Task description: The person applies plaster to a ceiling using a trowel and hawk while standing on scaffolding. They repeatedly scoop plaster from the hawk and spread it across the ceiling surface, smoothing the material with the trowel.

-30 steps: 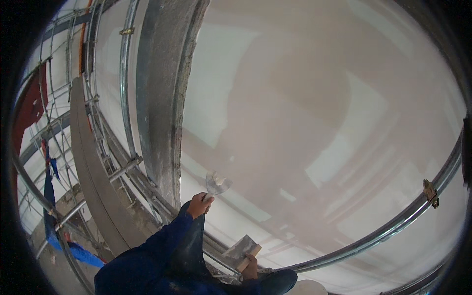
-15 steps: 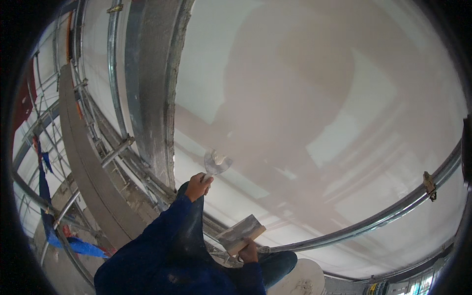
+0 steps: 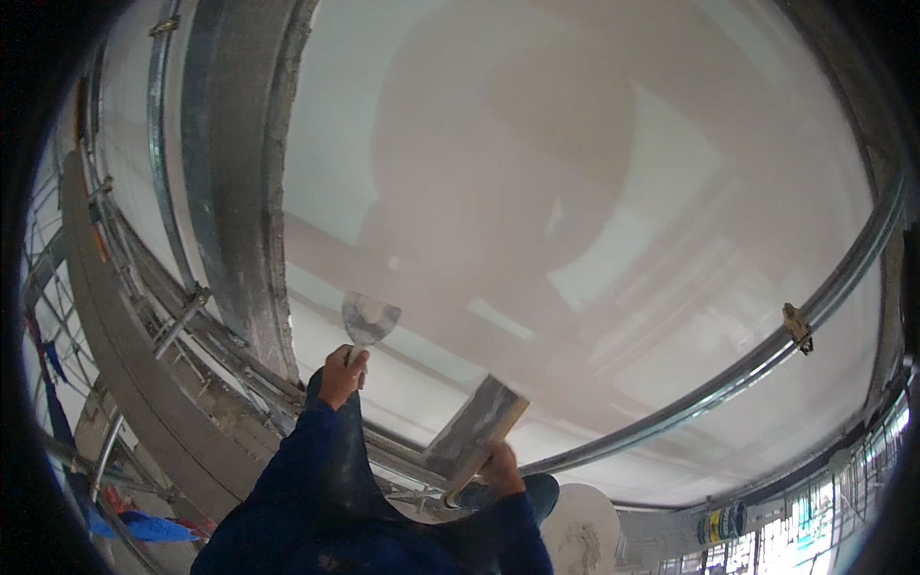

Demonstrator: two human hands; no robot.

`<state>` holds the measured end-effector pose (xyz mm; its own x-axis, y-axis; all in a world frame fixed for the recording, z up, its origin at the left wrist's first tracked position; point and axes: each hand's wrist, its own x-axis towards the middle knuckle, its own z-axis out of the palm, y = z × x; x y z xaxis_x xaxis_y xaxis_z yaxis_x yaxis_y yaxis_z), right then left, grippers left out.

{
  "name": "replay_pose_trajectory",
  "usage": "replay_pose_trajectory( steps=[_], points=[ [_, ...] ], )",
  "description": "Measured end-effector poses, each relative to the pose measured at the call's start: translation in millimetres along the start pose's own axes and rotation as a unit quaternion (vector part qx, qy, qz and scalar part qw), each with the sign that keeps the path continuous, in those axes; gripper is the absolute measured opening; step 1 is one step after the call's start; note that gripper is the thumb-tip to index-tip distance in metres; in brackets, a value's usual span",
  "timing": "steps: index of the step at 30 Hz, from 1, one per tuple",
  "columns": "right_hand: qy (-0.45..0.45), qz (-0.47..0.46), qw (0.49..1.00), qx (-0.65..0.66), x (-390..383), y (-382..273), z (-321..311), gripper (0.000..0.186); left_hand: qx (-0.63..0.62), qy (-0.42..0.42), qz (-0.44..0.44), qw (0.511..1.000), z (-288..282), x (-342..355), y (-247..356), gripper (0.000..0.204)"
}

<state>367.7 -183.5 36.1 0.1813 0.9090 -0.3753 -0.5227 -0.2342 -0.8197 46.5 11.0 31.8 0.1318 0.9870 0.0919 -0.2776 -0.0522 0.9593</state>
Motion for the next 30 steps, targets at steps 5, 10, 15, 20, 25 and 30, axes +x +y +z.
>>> replay_pose_trajectory(
  steps=[5, 10, 15, 20, 25, 30],
  points=[
    [0.003, -0.029, 0.999, -0.034, -21.8, -78.5, 51.2, 0.04, -0.033, 0.035, -0.024, 0.999, 7.3, -3.1, 14.7, 0.031],
    [-0.053, -0.08, 0.992, -0.085, -26.7, -104.3, 115.7, 0.043, 0.014, 0.088, 0.005, 0.996, -41.9, 34.7, 17.9, 0.027],
    [0.084, -0.088, 0.992, 0.042, -124.0, -96.9, 42.8, 0.046, 0.061, -0.056, -0.064, 0.995, -3.6, 28.3, 1.4, 0.028],
    [0.383, -0.116, 0.897, 0.186, -293.1, 26.7, -120.7, 0.038, 0.076, -0.388, -0.236, 0.887, 179.0, -60.8, 10.7, 0.035],
    [0.641, -0.089, 0.748, 0.149, -346.3, 117.6, -249.5, 0.028, 0.16, -0.559, -0.263, 0.77, 353.2, -135.2, -29.3, 0.029],
    [0.714, 0.057, 0.678, -0.165, -333.5, 191.1, -308.4, 0.04, 0.139, -0.601, -0.265, 0.741, 440.8, -193.3, -80.6, 0.027]
  ],
)
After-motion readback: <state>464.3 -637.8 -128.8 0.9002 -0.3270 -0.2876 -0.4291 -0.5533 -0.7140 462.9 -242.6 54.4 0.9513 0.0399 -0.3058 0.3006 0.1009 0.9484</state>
